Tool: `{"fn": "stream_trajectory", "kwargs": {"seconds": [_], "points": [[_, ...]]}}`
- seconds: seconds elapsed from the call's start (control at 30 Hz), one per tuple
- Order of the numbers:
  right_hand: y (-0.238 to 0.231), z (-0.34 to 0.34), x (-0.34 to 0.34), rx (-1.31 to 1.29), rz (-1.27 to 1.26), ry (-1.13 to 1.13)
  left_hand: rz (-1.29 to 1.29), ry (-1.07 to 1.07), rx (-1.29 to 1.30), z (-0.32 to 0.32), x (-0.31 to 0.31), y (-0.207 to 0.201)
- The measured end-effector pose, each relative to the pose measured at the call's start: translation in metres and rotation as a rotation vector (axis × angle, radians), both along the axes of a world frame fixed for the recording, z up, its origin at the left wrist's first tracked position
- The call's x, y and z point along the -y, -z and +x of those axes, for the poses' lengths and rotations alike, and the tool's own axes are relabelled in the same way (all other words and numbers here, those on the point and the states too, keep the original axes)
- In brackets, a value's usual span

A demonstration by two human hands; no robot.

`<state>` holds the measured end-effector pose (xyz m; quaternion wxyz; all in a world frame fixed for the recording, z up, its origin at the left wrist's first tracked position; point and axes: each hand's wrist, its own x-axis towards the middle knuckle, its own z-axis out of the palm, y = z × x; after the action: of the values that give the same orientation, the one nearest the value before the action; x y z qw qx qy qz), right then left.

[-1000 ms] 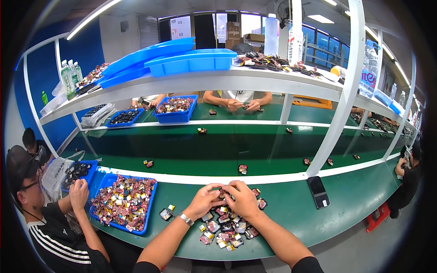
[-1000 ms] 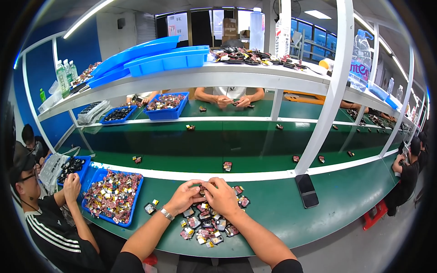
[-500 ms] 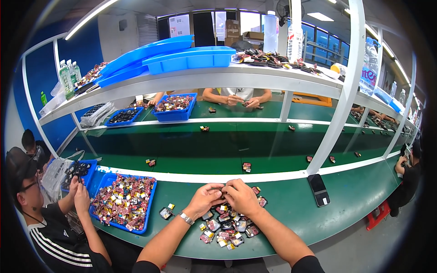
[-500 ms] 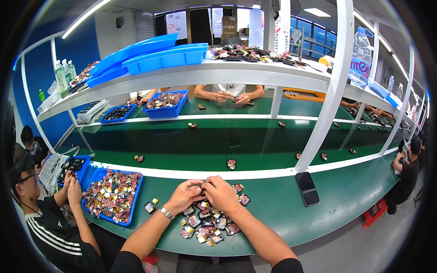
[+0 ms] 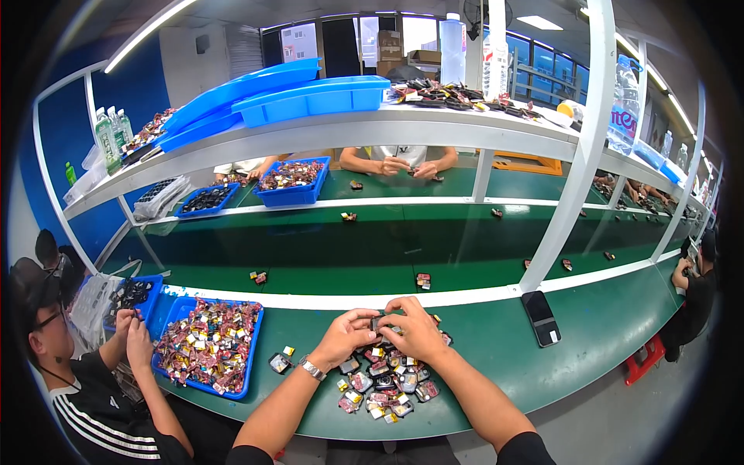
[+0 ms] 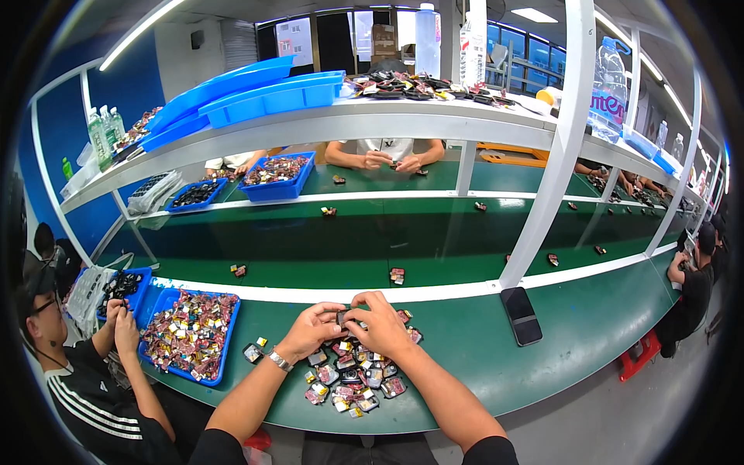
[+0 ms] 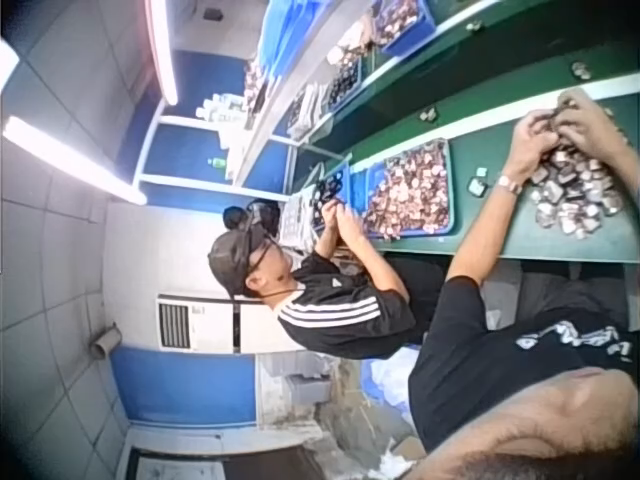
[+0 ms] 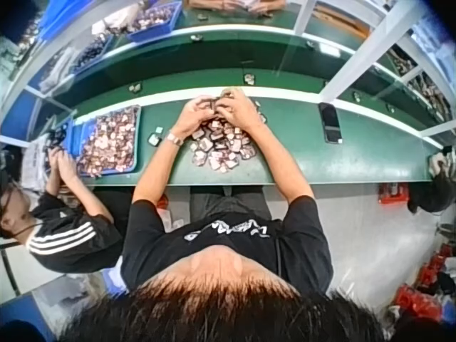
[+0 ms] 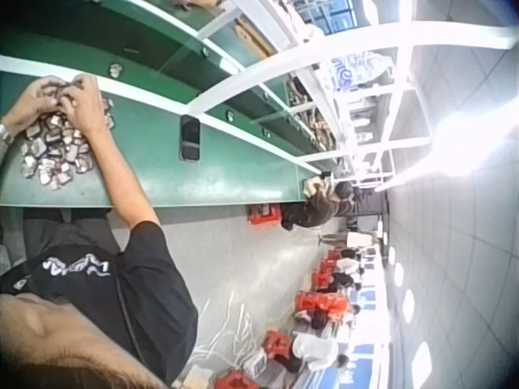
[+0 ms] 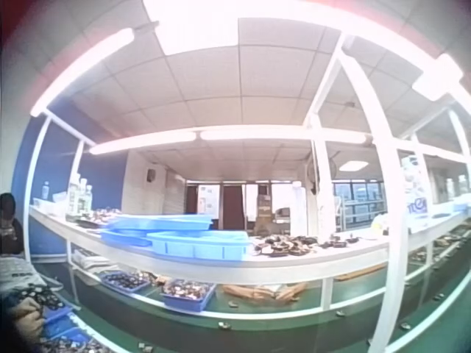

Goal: Sorting and inspecting small electronic components on a factory assembly line.

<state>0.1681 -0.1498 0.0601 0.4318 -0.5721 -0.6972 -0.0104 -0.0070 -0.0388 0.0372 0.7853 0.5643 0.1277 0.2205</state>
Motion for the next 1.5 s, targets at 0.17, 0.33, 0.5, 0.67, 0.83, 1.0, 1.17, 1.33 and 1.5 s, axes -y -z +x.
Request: {"fn": "stream_trajectory", "kwargs": {"seconds": [0.17,0.33,0.5,0.67,0.83,1.0,1.17,1.33,1.5], "points": [[0.004,-0.003,0.001,-0.021,-0.015,-0.006,0.025,0.031,-0.003,0.001,-0.002,0.004],[0.000,0.000,0.004,-0.011,-0.018,-0.095,-0.033,0.009,-0.048,0.001,0.001,0.003],[0.003,-0.001,0.005,-0.016,-0.008,-0.098,-0.053,0.009,-0.027,0.003,0.001,0.010],[0.007,-0.008,0.004,-0.070,0.023,-0.019,-0.108,0.013,0.036,0.003,0.004,0.006],[0.011,-0.011,0.004,-0.114,0.033,-0.023,-0.136,0.028,0.073,0.002,-0.003,0.012],[0.010,-0.014,0.005,-0.148,-0.002,-0.035,-0.145,0.024,0.077,0.001,-0.004,0.013],[0.015,-0.014,0.003,-0.211,-0.003,0.005,-0.145,0.021,0.085,0.002,-0.003,0.012],[0.020,-0.015,0.002,-0.261,0.001,0.018,-0.142,0.010,0.084,0.003,-0.001,0.009],[0.025,-0.017,-0.001,-0.396,-0.026,-0.020,-0.131,0.008,0.121,0.002,-0.002,0.014]]}}
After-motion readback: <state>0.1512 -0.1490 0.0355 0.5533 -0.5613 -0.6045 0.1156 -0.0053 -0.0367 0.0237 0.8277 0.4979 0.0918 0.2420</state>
